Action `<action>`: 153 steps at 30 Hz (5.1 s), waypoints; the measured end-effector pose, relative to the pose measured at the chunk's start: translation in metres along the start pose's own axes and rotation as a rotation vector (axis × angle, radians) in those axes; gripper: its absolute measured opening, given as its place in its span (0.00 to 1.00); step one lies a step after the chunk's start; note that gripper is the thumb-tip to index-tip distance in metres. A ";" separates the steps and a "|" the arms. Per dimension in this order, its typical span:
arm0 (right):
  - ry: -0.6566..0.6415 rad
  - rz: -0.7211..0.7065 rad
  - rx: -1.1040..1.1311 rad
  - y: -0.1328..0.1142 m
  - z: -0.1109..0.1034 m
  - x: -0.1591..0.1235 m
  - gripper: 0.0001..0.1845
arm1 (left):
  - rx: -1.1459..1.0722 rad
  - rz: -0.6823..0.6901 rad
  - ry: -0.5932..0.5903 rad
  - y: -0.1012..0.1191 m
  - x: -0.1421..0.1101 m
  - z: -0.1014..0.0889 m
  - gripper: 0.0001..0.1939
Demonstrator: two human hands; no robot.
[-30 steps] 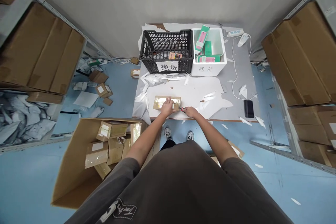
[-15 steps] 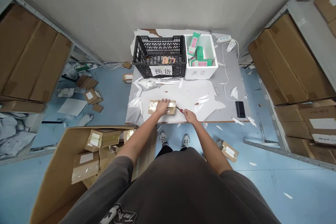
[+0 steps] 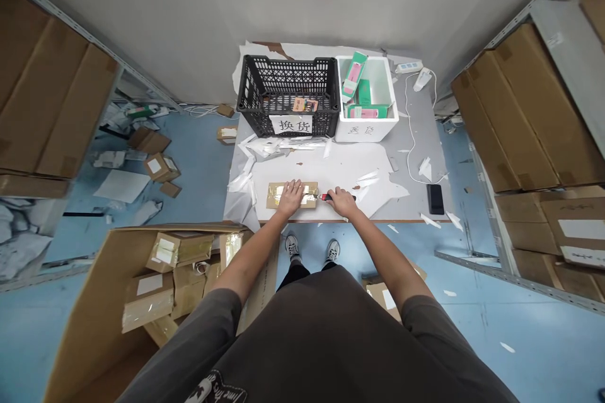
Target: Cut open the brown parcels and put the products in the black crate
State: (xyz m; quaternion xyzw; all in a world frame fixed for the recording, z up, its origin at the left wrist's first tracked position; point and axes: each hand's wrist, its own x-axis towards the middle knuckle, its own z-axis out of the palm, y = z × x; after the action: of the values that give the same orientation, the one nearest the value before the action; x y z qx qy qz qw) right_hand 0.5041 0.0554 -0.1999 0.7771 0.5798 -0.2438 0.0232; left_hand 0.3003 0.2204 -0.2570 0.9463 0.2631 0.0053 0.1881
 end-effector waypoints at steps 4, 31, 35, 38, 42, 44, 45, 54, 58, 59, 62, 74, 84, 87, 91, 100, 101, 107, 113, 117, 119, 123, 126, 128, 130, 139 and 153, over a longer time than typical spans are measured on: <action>0.005 -0.057 -0.002 0.004 -0.001 0.001 0.17 | -0.034 -0.012 0.022 -0.001 0.003 0.001 0.24; 0.038 -0.057 0.109 0.025 -0.001 0.023 0.17 | -0.064 -0.036 0.048 -0.002 0.000 -0.002 0.21; 0.126 0.151 0.305 0.018 0.007 -0.003 0.17 | -0.079 -0.049 0.002 0.003 0.002 -0.015 0.22; 0.228 0.366 0.528 -0.013 0.025 -0.016 0.20 | -0.082 -0.032 -0.026 -0.002 0.005 -0.029 0.25; 0.211 0.405 0.772 -0.075 0.049 -0.004 0.18 | -0.025 -0.067 -0.135 -0.026 0.007 -0.054 0.29; 0.227 0.460 0.760 -0.099 0.054 0.009 0.17 | 0.006 -0.085 -0.207 -0.038 0.003 -0.065 0.30; 0.243 0.496 0.734 -0.107 0.054 0.017 0.18 | 0.019 -0.092 -0.235 -0.042 -0.001 -0.068 0.31; 0.280 0.463 0.629 -0.109 0.031 0.088 0.16 | -0.015 -0.492 -0.088 -0.024 -0.038 -0.040 0.37; 0.308 0.429 0.677 -0.104 0.020 0.115 0.16 | -0.149 -0.662 -0.025 -0.010 -0.039 -0.034 0.43; 0.314 0.416 0.706 -0.100 0.017 0.115 0.16 | -0.164 -0.663 -0.022 -0.010 -0.040 -0.037 0.43; 0.325 0.363 0.780 -0.089 0.015 0.098 0.16 | -0.115 -0.490 0.004 -0.020 -0.043 -0.052 0.34; 0.197 0.388 0.865 -0.105 0.044 0.067 0.17 | 0.078 0.124 -0.294 -0.036 -0.036 -0.081 0.19; 0.156 0.308 1.072 -0.066 0.001 0.064 0.17 | 0.116 -0.112 -0.115 -0.017 -0.028 -0.070 0.36; -0.022 0.236 0.914 -0.060 -0.001 0.035 0.09 | 0.107 -0.091 -0.108 -0.018 -0.025 -0.067 0.39; -0.133 0.123 0.638 -0.061 -0.007 0.024 0.05 | 0.080 -0.087 -0.116 -0.023 -0.026 -0.062 0.41; -0.155 -0.036 0.089 -0.075 -0.030 0.041 0.16 | 0.074 -0.094 -0.149 -0.027 -0.033 -0.053 0.47; -0.176 -0.053 0.071 -0.074 -0.033 0.041 0.17 | 0.082 -0.102 -0.151 -0.027 -0.033 -0.053 0.49; -0.255 -0.003 0.152 -0.078 -0.033 0.039 0.17 | 0.108 -0.116 -0.167 -0.023 -0.034 -0.054 0.52; -0.223 0.037 0.209 -0.077 -0.024 0.035 0.16 | 0.124 -0.110 -0.164 -0.024 -0.037 -0.057 0.49; -0.198 0.016 0.202 -0.075 -0.022 0.038 0.15 | 0.146 -0.086 -0.166 -0.023 -0.038 -0.059 0.47; -0.207 0.024 0.277 -0.075 -0.021 0.040 0.12 | 0.152 -0.080 -0.174 -0.023 -0.039 -0.060 0.47; -0.261 0.109 0.568 -0.076 -0.011 0.038 0.08 | 0.159 -0.041 -0.200 -0.024 -0.040 -0.061 0.47; -0.294 0.187 0.796 -0.075 0.000 0.033 0.08 | 0.160 -0.026 -0.202 -0.026 -0.039 -0.060 0.47; -0.316 0.233 0.926 -0.074 0.006 0.029 0.10 | 0.156 -0.027 -0.202 -0.026 -0.037 -0.060 0.48; -0.343 0.258 1.038 -0.073 0.012 0.026 0.12 | 0.154 -0.026 -0.202 -0.026 -0.036 -0.060 0.48; -0.324 0.282 1.162 -0.075 0.017 0.023 0.14 | 0.129 -0.010 -0.202 -0.025 -0.033 -0.065 0.52; -0.334 0.313 1.225 -0.076 0.025 0.023 0.13 | 0.128 -0.020 -0.216 -0.029 -0.031 -0.064 0.50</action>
State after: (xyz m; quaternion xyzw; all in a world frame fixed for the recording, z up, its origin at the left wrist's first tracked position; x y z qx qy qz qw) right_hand 0.4303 0.0924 -0.2125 0.6766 0.2045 -0.6412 -0.2988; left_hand 0.2526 0.2502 -0.2054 0.9487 0.2506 -0.1155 0.1545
